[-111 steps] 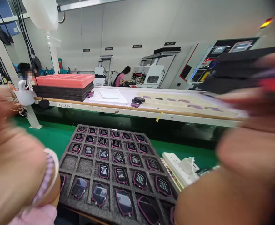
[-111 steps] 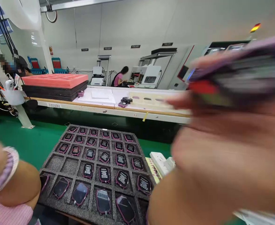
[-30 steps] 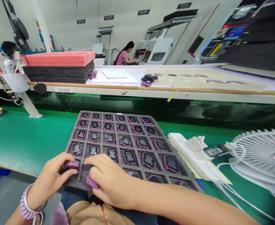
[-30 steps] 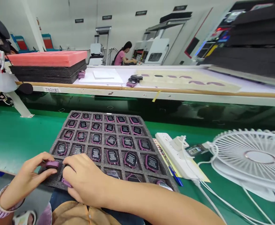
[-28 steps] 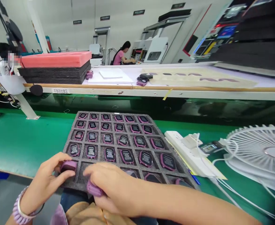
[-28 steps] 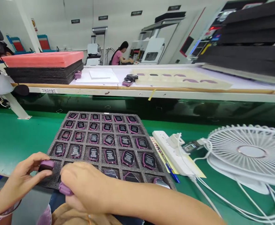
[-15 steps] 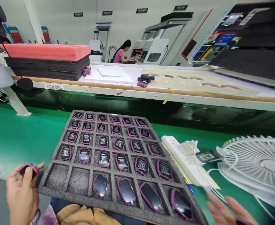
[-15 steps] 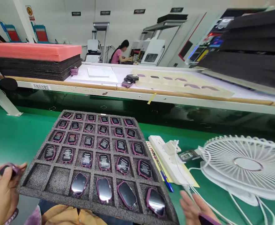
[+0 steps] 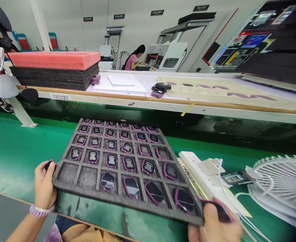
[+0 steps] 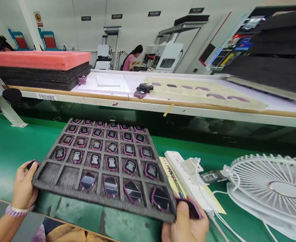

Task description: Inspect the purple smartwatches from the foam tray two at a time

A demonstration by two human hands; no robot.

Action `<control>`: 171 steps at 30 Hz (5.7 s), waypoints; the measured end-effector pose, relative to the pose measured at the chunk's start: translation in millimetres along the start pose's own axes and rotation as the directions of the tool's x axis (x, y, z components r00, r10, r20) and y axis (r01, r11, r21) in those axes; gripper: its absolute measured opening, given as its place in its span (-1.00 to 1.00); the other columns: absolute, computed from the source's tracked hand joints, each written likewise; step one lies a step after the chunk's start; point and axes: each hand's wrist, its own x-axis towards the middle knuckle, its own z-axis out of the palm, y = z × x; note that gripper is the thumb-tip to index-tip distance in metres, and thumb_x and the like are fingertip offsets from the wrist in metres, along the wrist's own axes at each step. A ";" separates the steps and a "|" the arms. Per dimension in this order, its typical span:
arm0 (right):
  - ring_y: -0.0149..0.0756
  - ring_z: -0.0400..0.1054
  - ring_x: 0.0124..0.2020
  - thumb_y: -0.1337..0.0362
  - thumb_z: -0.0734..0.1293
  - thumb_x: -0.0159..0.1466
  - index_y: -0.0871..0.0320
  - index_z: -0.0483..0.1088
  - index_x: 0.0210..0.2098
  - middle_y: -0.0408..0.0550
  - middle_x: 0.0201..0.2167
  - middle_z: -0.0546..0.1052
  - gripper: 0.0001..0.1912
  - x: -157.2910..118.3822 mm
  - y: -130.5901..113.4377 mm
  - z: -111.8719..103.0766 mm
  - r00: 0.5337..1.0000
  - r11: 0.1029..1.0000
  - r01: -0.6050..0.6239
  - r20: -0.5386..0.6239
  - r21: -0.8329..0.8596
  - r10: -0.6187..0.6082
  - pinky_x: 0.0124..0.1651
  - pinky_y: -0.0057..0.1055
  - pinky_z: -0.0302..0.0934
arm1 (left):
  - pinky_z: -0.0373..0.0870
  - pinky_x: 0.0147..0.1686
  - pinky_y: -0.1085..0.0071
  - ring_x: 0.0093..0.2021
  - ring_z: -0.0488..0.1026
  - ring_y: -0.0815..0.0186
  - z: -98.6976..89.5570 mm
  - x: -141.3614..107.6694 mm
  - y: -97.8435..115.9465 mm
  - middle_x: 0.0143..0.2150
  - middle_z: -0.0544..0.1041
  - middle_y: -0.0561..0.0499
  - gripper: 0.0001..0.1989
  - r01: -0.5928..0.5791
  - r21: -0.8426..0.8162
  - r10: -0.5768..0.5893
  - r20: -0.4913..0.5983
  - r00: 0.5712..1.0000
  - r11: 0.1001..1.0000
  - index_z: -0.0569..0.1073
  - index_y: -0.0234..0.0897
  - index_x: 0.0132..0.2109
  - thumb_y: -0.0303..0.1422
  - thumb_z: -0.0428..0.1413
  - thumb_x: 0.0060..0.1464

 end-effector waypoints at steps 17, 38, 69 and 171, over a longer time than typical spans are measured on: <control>-0.38 0.23 -0.55 0.10 0.60 0.07 0.11 0.49 -0.18 -0.04 -0.28 0.51 -0.58 23.2 -138.4 152.2 0.726 0.975 -0.119 0.686 0.188 -0.043 -0.51 -0.45 0.17 | 0.32 -0.58 0.59 -0.44 0.38 0.43 121.1 -60.5 130.5 -0.28 0.47 0.02 -0.54 -0.155 -0.235 0.281 0.765 0.580 0.960 0.35 -0.24 -0.08 -0.20 0.36 -0.04; -0.30 0.50 -0.17 0.16 0.64 0.15 -0.04 0.52 0.02 -0.09 -0.05 0.54 -0.52 46.0 -113.3 205.9 0.421 0.889 -0.419 0.907 0.186 0.009 -0.02 -0.44 0.41 | 0.28 -0.24 0.45 -0.27 0.33 0.37 184.8 -43.6 79.8 -0.21 0.44 0.02 -0.60 -0.525 -0.028 0.307 0.837 0.453 0.851 0.38 -0.29 0.04 -0.45 0.11 -0.01; -0.36 0.30 -0.45 0.18 0.57 0.18 0.00 0.51 0.03 -0.03 -0.17 0.53 -0.57 30.9 -112.3 204.9 0.391 0.863 -0.457 0.920 0.215 -0.023 -0.36 -0.43 0.22 | 0.30 -0.33 0.52 -0.35 0.34 0.40 177.7 -51.0 84.5 -0.25 0.46 0.02 -0.62 -0.628 -0.066 0.450 0.755 0.476 0.776 0.41 -0.31 0.00 -0.45 0.10 -0.03; -0.33 0.39 -0.45 0.11 0.59 0.12 0.14 0.42 -0.07 -0.06 -0.30 0.52 -0.52 46.7 -113.7 201.9 0.439 0.908 -0.395 0.897 0.139 0.054 -0.41 -0.48 0.28 | 0.56 -0.42 0.49 -0.45 0.57 0.32 185.7 -43.0 77.6 -0.24 0.50 0.01 -0.63 0.018 -0.072 0.059 0.916 0.397 0.997 0.38 -0.28 0.04 -0.30 0.16 0.08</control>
